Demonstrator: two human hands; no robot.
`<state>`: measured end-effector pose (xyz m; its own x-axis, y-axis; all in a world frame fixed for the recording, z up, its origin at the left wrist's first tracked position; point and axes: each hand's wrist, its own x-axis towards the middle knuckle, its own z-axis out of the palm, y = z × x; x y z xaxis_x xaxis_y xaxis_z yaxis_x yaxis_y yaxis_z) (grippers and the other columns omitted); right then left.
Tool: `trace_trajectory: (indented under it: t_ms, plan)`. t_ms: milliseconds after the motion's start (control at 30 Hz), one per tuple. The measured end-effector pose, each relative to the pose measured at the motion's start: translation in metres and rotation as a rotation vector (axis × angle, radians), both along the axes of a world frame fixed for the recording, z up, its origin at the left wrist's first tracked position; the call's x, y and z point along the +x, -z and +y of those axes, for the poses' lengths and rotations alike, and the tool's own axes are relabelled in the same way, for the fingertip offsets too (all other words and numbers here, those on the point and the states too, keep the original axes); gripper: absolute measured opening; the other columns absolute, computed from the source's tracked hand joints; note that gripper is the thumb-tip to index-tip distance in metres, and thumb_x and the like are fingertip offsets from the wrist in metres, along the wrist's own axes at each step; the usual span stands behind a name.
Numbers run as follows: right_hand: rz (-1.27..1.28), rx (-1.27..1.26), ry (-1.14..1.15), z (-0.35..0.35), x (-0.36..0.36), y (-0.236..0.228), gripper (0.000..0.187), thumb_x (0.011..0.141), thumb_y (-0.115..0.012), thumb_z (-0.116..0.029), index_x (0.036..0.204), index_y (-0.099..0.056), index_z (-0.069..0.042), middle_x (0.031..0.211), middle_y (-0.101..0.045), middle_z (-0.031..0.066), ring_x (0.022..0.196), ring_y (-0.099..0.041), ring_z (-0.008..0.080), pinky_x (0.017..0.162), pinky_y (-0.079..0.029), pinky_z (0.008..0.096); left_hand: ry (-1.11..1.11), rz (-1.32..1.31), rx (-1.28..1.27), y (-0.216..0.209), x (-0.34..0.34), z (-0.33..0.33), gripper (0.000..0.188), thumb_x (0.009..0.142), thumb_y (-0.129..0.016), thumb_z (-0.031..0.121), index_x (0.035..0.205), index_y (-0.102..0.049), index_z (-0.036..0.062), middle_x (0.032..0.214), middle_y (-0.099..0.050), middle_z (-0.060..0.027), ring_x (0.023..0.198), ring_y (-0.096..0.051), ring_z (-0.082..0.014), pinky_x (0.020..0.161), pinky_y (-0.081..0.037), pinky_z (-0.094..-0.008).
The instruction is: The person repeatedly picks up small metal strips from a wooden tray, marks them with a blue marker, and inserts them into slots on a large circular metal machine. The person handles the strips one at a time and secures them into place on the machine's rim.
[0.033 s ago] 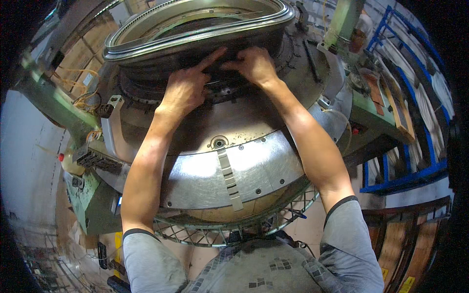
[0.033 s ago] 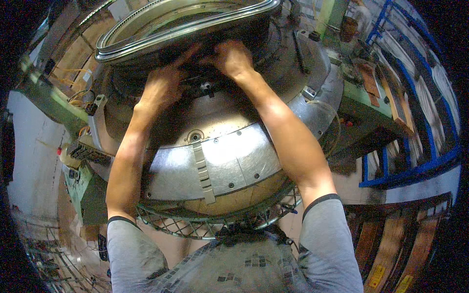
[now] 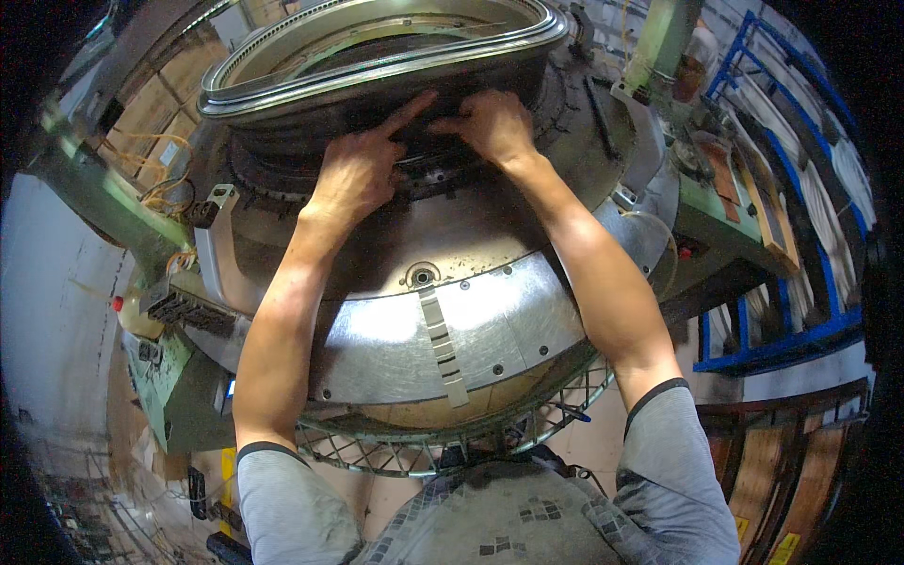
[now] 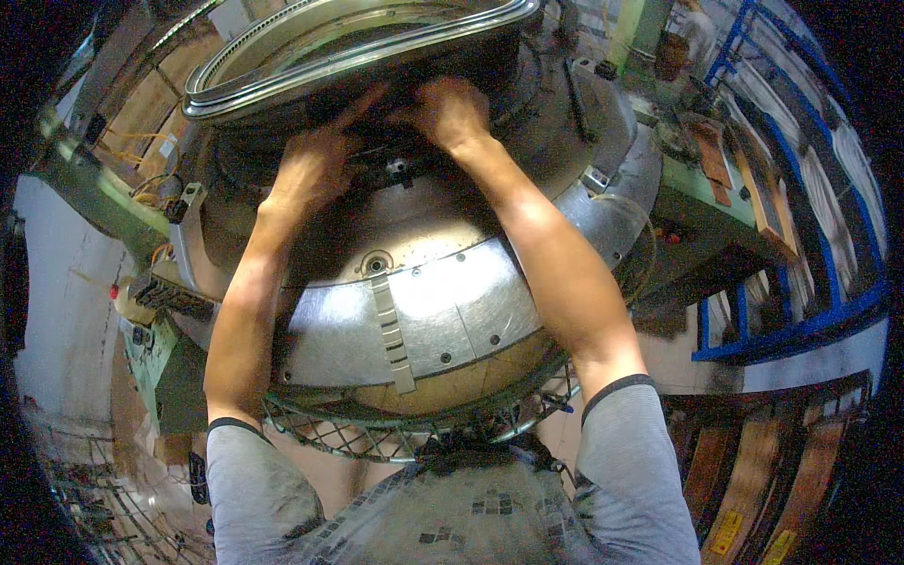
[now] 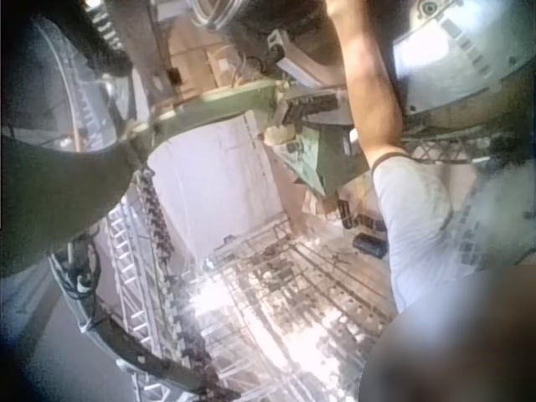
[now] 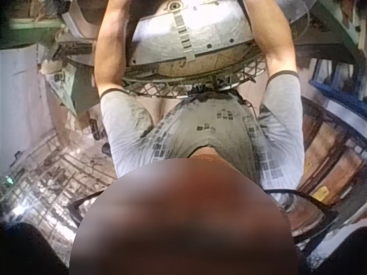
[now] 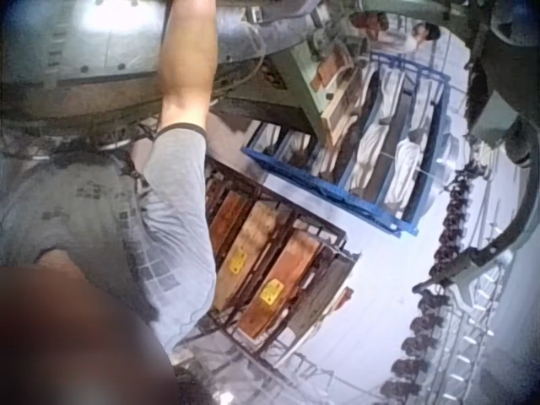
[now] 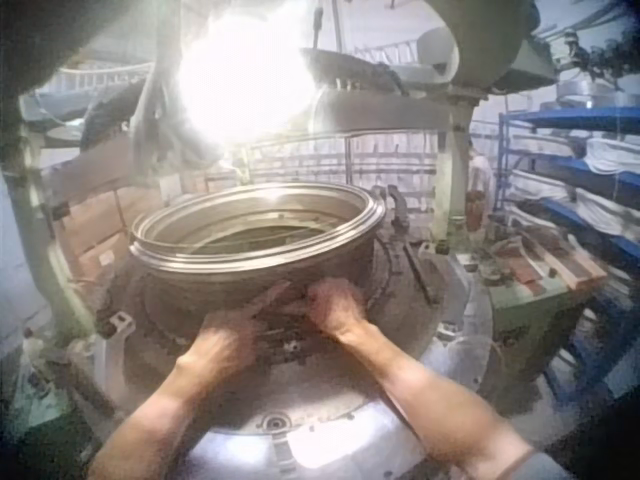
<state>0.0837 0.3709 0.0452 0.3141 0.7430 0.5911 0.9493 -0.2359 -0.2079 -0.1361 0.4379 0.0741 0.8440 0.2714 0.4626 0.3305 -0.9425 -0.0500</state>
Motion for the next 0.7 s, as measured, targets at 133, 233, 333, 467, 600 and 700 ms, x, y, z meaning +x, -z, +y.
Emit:
trace_trajectory:
  t_ms: [133, 233, 333, 467, 600, 700]
  plan:
    - [0.044, 0.048, 0.053, -0.006, -0.008, 0.006, 0.058, 0.074, -0.079, -0.062, 0.075, -0.075, -0.005, 0.074, -0.072, 0.0173, 0.066, -0.07, 0.0347, 0.061, -0.056, 0.043, -0.005, 0.033, -0.056, 0.001, -0.001, 0.001, 0.062, 0.073, -0.074, 0.007, 0.133, -0.065, 0.0226, 0.122, -0.069, -0.0084, 0.083, -0.072, -0.0371, 0.078, -0.06, -0.0496]
    - [0.886, 0.199, -0.592, -0.012, -0.011, 0.01, 0.04, 0.084, -0.078, -0.043, 0.088, -0.074, -0.004, 0.082, -0.074, 0.0119, 0.07, -0.071, 0.0272, 0.063, -0.056, 0.0359, 0.002, -0.007, -0.063, 0.004, 0.0, 0.002, 0.054, 0.073, -0.075, 0.007, 0.126, -0.069, 0.0201, 0.129, -0.066, -0.0038, 0.085, -0.072, -0.0364, 0.079, -0.06, -0.0487]
    - [1.644, 0.03, -0.554, -0.012, -0.016, 0.009, 0.025, 0.093, -0.073, -0.024, 0.104, -0.07, -0.002, 0.093, -0.074, 0.0081, 0.08, -0.07, 0.0197, 0.068, -0.056, 0.0288, 0.018, -0.017, -0.073, 0.004, -0.002, 0.004, 0.044, 0.073, -0.075, 0.007, 0.116, -0.074, 0.0182, 0.143, -0.055, 0.0022, 0.087, -0.072, -0.0353, 0.08, -0.06, -0.0482]
    - [1.834, 0.154, -0.646, -0.012, -0.022, 0.009, 0.023, 0.098, -0.063, -0.015, 0.115, -0.066, -0.001, 0.108, -0.072, 0.0114, 0.089, -0.067, 0.0168, 0.075, -0.055, 0.0267, 0.006, 0.018, -0.075, 0.004, -0.003, 0.004, 0.037, 0.072, -0.075, 0.006, 0.108, -0.077, 0.0154, 0.157, -0.04, 0.0065, 0.089, -0.072, -0.0341, 0.081, -0.061, -0.0473]
    - [1.712, 0.119, -0.767, -0.014, -0.019, 0.004, 0.022, 0.098, -0.059, -0.013, 0.115, -0.066, -0.002, 0.107, -0.072, 0.0111, 0.085, -0.065, 0.0172, 0.075, -0.055, 0.0281, 0.037, -0.01, -0.072, 0.006, -0.003, 0.004, 0.034, 0.072, -0.073, 0.004, 0.104, -0.078, 0.0135, 0.16, -0.035, 0.0076, 0.092, -0.072, -0.0336, 0.083, -0.06, -0.046]
    - [1.648, 0.03, -0.665, -0.014, -0.018, 0.003, 0.021, 0.098, -0.06, -0.012, 0.115, -0.067, -0.002, 0.105, -0.073, 0.0106, 0.082, -0.064, 0.0168, 0.073, -0.054, 0.0295, 0.076, -0.046, -0.021, 0.006, -0.005, 0.005, 0.032, 0.072, -0.071, 0.003, 0.102, -0.078, 0.0121, 0.16, -0.035, 0.0074, 0.092, -0.072, -0.0337, 0.084, -0.06, -0.0455]
